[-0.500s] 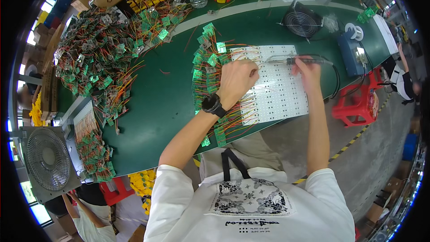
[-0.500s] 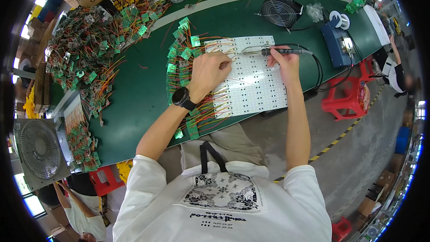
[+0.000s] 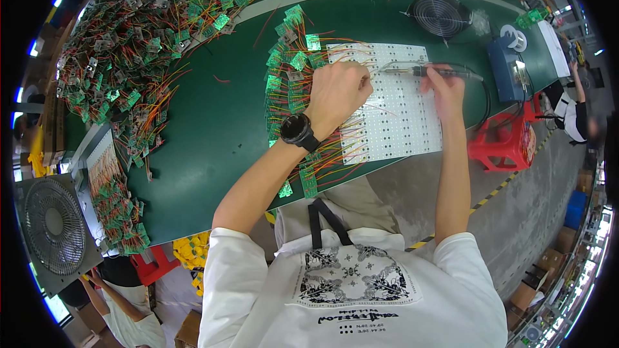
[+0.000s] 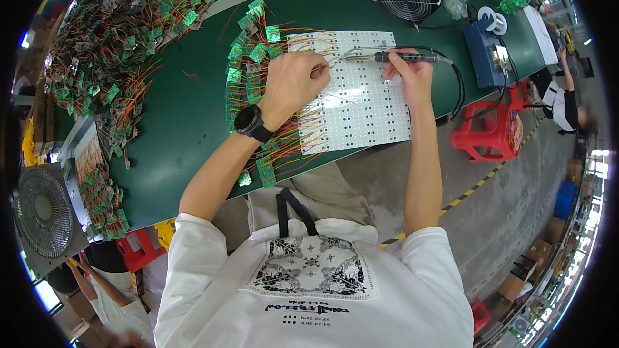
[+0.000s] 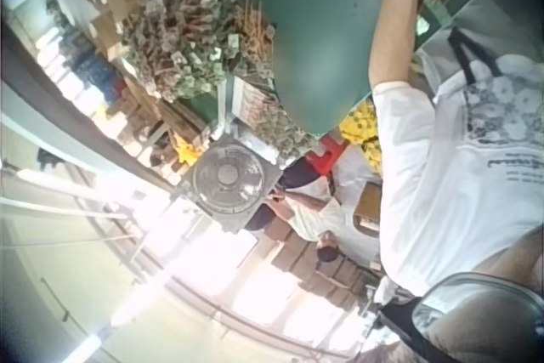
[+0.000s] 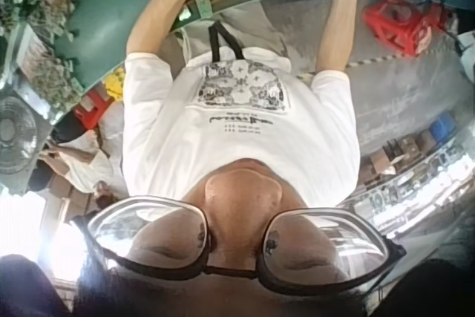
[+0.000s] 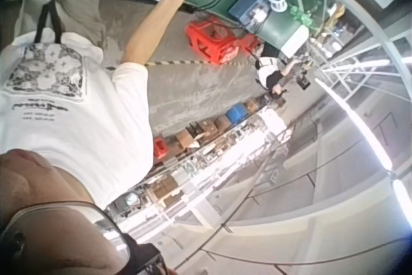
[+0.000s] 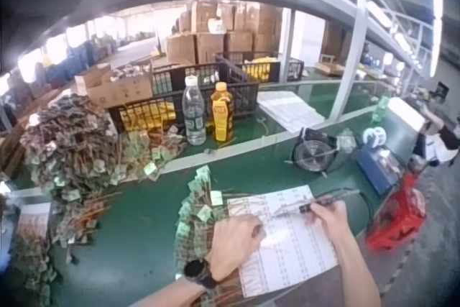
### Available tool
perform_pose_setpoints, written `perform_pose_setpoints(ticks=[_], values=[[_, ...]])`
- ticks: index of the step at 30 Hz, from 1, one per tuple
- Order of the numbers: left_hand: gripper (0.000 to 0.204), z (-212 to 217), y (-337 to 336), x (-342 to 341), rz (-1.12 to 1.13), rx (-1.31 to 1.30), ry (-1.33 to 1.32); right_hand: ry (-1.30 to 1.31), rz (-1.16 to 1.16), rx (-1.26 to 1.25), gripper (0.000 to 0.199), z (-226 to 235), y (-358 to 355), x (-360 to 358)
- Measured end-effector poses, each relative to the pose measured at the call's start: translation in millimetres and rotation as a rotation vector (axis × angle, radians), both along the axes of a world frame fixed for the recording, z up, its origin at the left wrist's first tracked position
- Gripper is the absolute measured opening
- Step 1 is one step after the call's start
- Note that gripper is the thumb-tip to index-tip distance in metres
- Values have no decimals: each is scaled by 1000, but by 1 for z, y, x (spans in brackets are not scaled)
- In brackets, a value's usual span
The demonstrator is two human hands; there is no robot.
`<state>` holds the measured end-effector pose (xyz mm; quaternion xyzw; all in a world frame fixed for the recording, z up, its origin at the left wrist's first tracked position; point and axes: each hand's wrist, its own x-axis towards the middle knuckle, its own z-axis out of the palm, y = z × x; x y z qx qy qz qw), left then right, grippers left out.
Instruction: The person solders electrical wires from a wire bundle onto an LED component panel using a soldering iron.
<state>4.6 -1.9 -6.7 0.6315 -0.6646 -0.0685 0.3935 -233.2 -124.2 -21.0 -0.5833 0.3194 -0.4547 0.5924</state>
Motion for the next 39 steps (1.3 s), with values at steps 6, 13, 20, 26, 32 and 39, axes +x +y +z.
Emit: perform_pose_setpoints(ticks=[6,13,20,26,32,39], values=[[10,-1,0,0,8,5,-6,36,22,-19,19,-2,-2,-1],[10,-2,0,0,10,18,-2,77,7,-41,19,-3,-2,-1],[10,-1,0,-1,17,13,-2,72,11,-49,18,-4,-3,-1],[10,-3,-2,-1,24,10,-2,2,-4,-10,19,-5,-6,-3],[9,-2,0,0,34,-7,-11,-18,-61,26,18,-3,-3,-2],[14,18,4,10,-66,-42,-167,-106,-109,20,19,-2,-2,-3]])
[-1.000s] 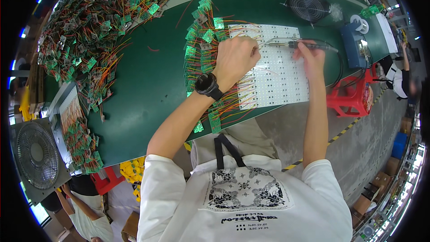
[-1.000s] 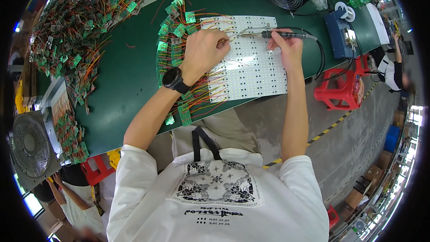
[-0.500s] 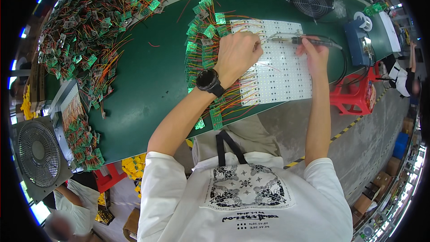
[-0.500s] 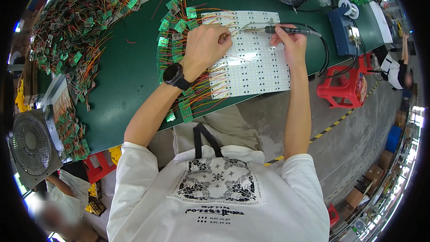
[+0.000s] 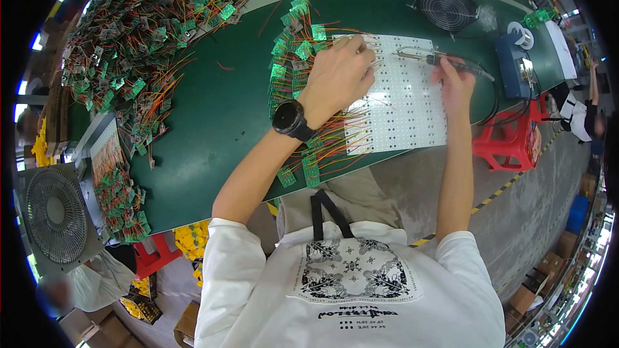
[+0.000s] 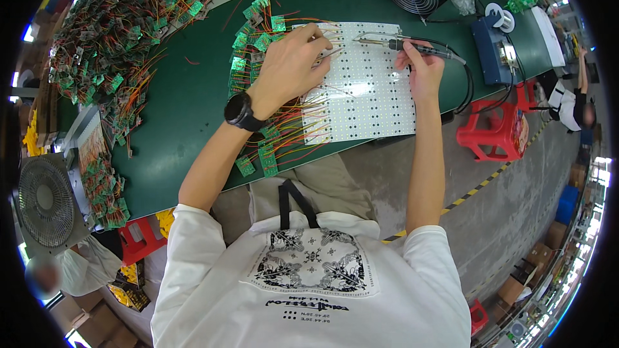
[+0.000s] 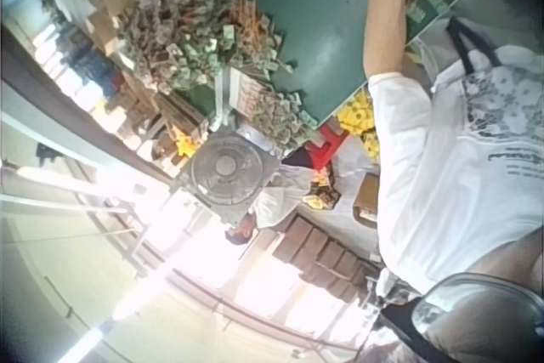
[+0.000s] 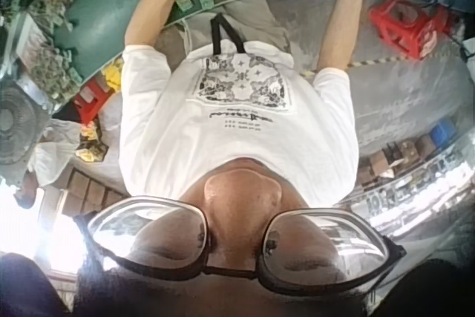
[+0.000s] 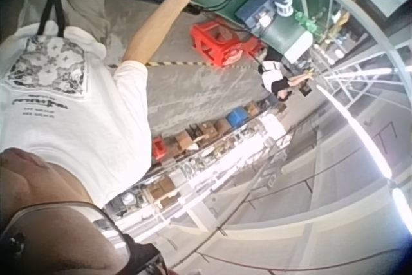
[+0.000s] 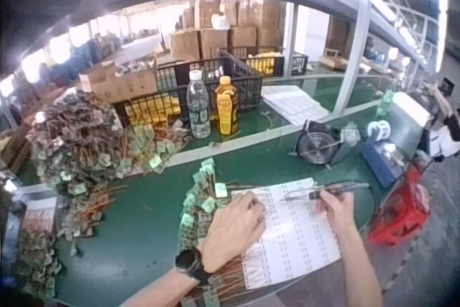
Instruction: The person solders electrical wires from a wire bundle onto an LED component panel using a soldering iron.
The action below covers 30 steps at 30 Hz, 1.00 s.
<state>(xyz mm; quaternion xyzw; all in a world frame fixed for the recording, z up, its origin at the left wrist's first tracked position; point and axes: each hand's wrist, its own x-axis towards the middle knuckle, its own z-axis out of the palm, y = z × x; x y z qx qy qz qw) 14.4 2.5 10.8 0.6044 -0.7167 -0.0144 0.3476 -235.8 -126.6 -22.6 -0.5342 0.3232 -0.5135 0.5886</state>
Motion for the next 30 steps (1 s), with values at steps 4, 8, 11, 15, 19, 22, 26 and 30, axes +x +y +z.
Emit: perform_pose_setpoints(ticks=[4,8,11,15,19,22,26,30], values=[[16,12,9,8,-324,77,-45,16,-2,24,18,2,0,1],[17,9,13,6,-394,95,-4,22,3,16,17,1,-2,0],[15,6,11,6,-433,157,-64,12,14,11,17,2,0,1],[12,7,9,1,-356,29,42,-4,-2,2,17,1,1,1],[13,1,-1,-18,-316,-56,170,46,17,-15,17,4,1,2],[15,-3,-1,-26,-379,61,297,42,30,20,18,2,-3,0],[17,-1,1,-20,-407,198,290,34,61,108,21,4,-8,1],[17,11,4,-11,-199,164,180,33,132,167,21,6,-13,-6]])
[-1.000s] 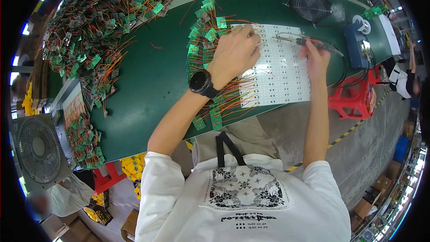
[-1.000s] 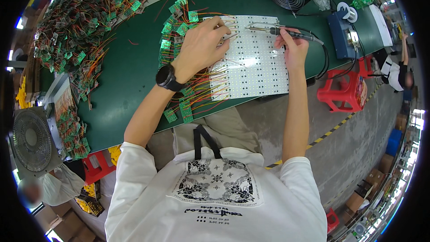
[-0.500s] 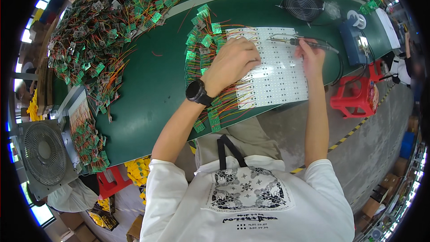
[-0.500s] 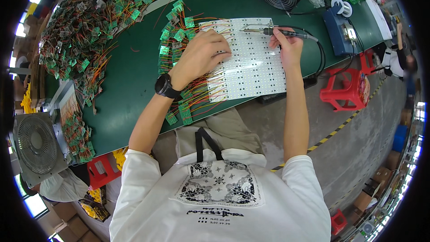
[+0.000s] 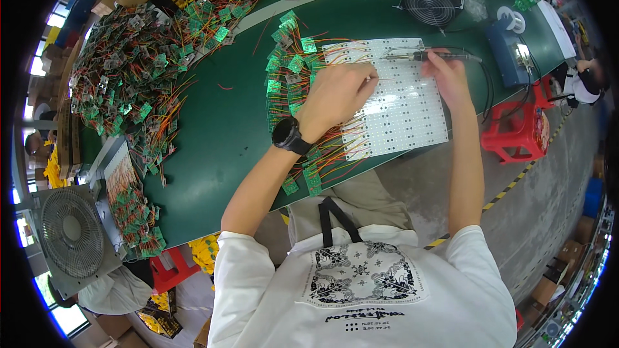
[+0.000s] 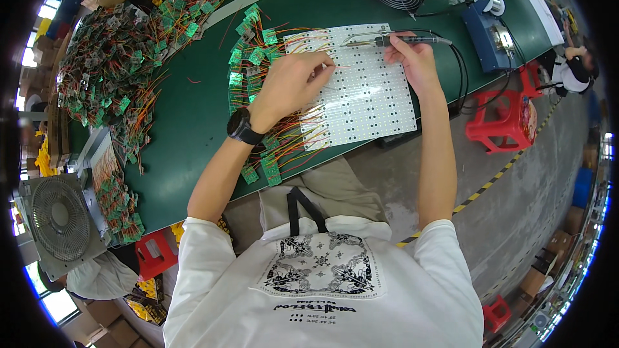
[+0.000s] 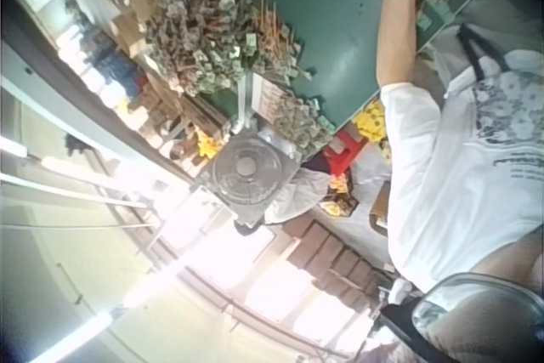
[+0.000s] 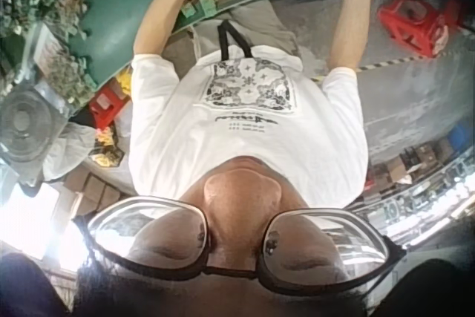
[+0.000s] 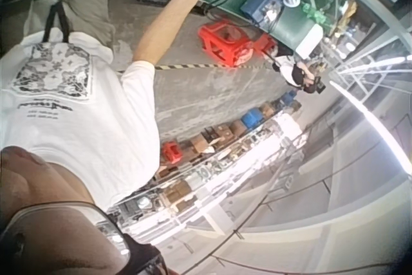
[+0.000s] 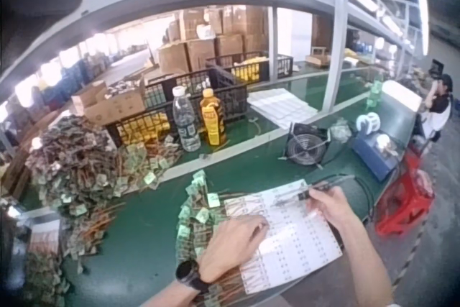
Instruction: The person solders electrical wires from a wire bundle onto an LED component panel using a soldering iron.
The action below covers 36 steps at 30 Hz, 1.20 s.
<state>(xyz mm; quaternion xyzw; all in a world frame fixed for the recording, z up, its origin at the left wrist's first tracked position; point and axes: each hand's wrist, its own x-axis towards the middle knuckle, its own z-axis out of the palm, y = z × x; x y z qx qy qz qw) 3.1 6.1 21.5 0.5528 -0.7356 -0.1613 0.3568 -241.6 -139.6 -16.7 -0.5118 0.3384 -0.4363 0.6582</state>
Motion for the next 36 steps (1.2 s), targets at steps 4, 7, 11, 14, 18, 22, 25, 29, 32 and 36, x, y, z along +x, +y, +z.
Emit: perform_pose_setpoints(ticks=[4,7,11,14,18,22,25,29,32,36], values=[[15,-9,-3,6,163,-75,-121,1,-2,-96,20,-9,4,-2],[13,-18,-3,2,198,-106,-121,18,6,-143,19,-11,7,-3],[9,-22,-3,2,232,-94,-77,53,28,-184,18,-8,11,-2],[8,-25,-4,4,238,-100,-47,98,20,-200,19,-5,15,1],[8,-24,-7,2,254,-123,-93,100,25,-222,20,-5,14,1],[9,-23,-8,-1,224,-132,-145,103,32,-227,19,-5,14,1],[10,-24,-8,-2,231,-141,-218,108,37,-232,18,-6,14,0],[10,-26,-10,-2,229,-171,-259,100,39,-247,17,-4,15,1],[9,-26,-10,-2,231,-195,-272,110,44,-259,17,-5,14,1],[8,-30,-13,-2,225,-233,-287,105,51,-251,18,-6,15,0]])
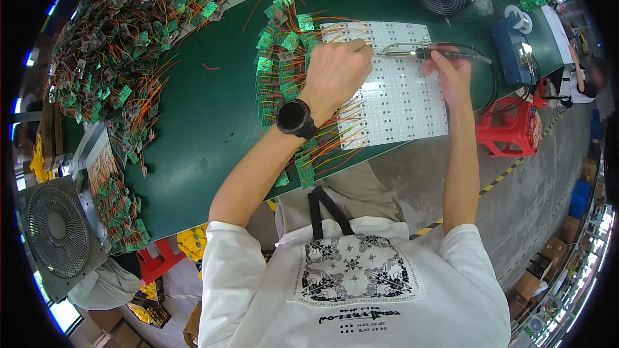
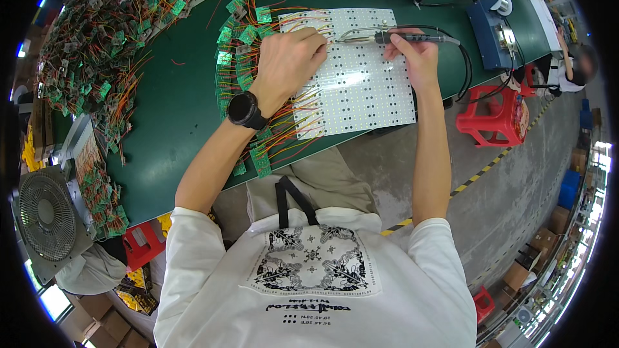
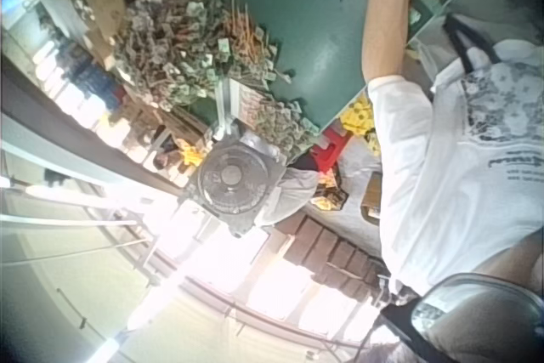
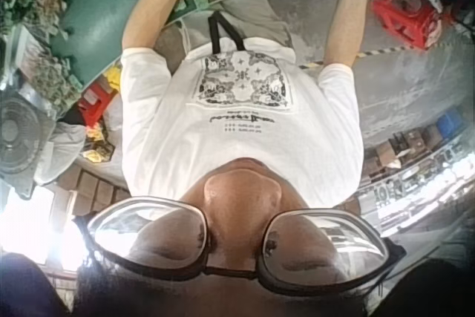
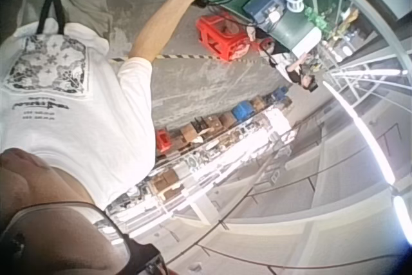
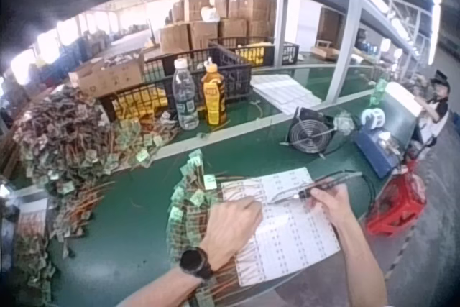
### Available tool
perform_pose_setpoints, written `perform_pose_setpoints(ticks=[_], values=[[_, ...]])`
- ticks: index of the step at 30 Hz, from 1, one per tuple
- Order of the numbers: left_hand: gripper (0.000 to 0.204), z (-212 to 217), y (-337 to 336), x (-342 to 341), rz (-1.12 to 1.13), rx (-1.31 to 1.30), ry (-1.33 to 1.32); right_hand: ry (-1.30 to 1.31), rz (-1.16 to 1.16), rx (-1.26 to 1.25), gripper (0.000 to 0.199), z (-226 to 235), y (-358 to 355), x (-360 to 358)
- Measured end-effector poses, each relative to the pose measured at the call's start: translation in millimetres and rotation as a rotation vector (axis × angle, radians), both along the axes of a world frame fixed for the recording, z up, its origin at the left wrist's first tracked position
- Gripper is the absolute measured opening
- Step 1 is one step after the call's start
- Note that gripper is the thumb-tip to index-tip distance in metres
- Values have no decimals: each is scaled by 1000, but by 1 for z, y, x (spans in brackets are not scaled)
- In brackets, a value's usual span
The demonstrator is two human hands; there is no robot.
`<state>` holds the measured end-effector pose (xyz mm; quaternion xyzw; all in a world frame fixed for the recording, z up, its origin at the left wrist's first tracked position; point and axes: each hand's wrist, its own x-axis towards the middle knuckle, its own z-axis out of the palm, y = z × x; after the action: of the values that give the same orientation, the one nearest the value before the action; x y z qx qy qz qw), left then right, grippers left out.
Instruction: The person solders electrical wires from a wire bundle onto an LED component panel using a soldering iron.
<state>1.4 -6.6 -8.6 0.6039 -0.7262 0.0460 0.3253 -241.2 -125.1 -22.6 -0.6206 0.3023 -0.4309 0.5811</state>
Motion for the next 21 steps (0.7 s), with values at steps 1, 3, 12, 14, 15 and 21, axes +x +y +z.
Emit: perform_pose_setpoints(ticks=[1,3,12,14,15,21], values=[[8,-1,0,-1,-1,1,2,-12,-6,1,18,0,0,0],[8,-1,-1,-2,-1,-8,-19,-24,-12,3,18,0,0,0],[8,-1,-1,-1,13,5,-8,-40,-26,10,18,2,2,2],[8,-1,-1,-2,13,2,-1,-25,-27,6,19,2,2,1],[8,-1,-1,-1,15,-2,3,-25,-27,6,19,1,2,1],[9,0,0,-2,29,17,9,-3,-2,3,19,-1,-1,-1]])
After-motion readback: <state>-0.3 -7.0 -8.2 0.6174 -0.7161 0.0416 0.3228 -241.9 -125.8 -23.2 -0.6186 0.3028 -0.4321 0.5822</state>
